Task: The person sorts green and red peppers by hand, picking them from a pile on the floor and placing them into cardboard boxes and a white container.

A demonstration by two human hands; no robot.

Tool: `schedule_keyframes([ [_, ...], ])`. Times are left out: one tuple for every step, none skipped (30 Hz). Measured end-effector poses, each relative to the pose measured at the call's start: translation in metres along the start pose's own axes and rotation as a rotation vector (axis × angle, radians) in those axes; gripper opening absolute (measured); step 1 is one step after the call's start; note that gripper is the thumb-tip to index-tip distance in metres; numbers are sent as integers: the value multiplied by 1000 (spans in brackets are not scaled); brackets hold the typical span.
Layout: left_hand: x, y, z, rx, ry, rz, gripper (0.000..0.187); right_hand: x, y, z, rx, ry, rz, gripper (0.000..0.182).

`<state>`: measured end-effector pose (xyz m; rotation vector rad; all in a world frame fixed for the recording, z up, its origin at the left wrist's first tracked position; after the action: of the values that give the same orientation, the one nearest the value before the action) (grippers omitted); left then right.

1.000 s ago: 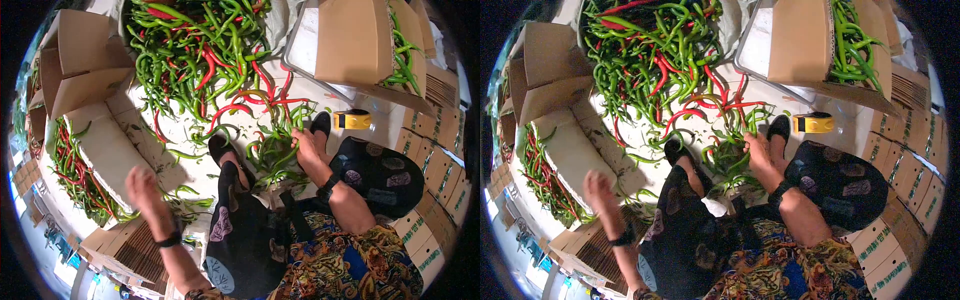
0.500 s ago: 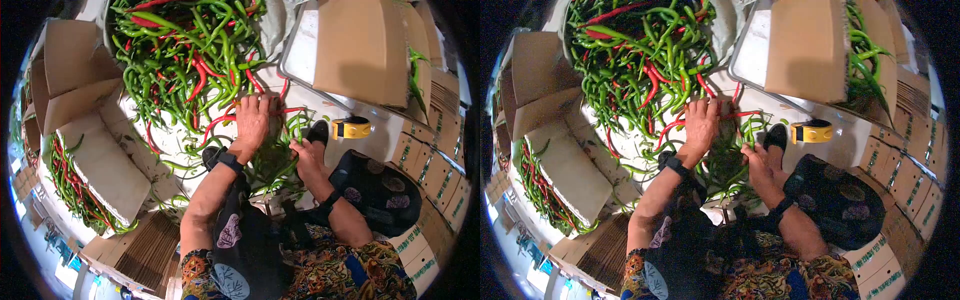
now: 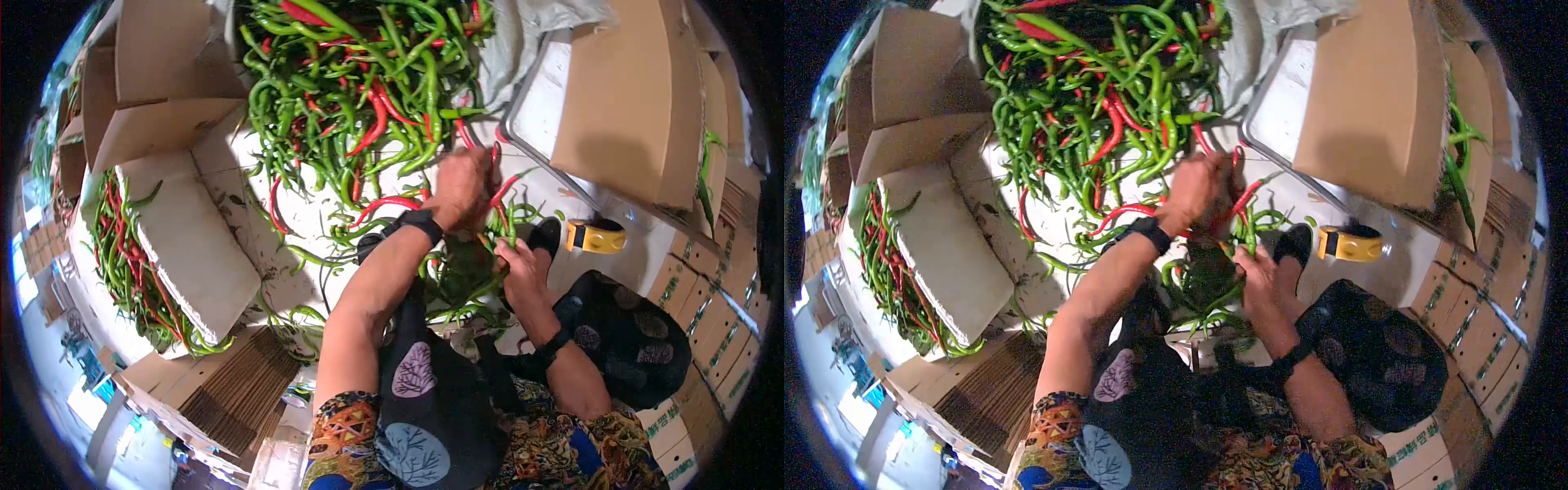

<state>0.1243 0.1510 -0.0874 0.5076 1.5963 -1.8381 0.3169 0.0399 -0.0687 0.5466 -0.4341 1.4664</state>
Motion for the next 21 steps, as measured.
schedule_keyframes([
  [-10,9,7,98,58,24,41,4,2,1,-18,10,-29,13],
  [-21,19,22,201,118,51,44,7,3,2,-41,21,-60,12],
  [-36,2,36,119,180,176,47,15,8,4,-22,-13,-25,10],
  [-53,-18,50,38,246,308,50,9,8,1,-10,-3,-42,10],
  [-60,-33,60,-1,258,402,61,3,7,-3,-3,0,-55,9],
  [-58,-48,67,-115,225,401,53,1,6,-4,3,-2,-68,9],
  [-43,-45,72,-88,127,400,46,3,10,2,-9,13,-66,8],
  [-22,-42,77,-61,29,397,40,-1,11,0,-9,15,-59,7],
  [-1,-44,85,-101,-8,307,34,-1,12,0,7,4,-54,10],
  [18,-48,92,-143,-47,216,28,-1,13,-1,26,-4,-47,14],
  [29,-54,96,-126,-115,207,27,-1,13,-1,29,-4,-27,14],
  [40,-60,100,-110,-182,194,25,-2,14,-2,34,-4,-10,14],
  [50,-59,103,-128,-185,183,24,-2,15,-2,38,-3,7,14],
  [59,-57,107,-146,-189,172,24,-1,16,-2,36,-7,8,14],
  [57,-68,107,-187,-176,151,21,-1,17,-2,33,-10,10,14],
  [58,-78,106,-247,-196,124,19,-1,16,-1,31,-10,13,15],
  [59,-88,106,-307,-219,94,18,-2,16,0,24,-11,15,15],
  [61,-101,108,-369,-245,63,17,-2,17,2,20,-11,19,15],
  [66,-114,109,-428,-298,107,16,-1,18,1,20,-11,24,15],
  [68,-128,112,-484,-306,84,22,-1,18,0,10,-5,21,15],
  [72,-143,117,-538,-289,-19,27,-2,16,0,3,7,15,15],
])
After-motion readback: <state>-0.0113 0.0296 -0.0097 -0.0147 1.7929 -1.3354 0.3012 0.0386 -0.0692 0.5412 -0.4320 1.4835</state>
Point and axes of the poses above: each hand's wrist, its own z-axis away from the middle knuckle, its own y-axis out of the palm, x = y × z, the point moved 10 cm from there along -z, towards the middle knuckle, and after that the axes turned 10 degrees about -z, right-handed, at the moved point
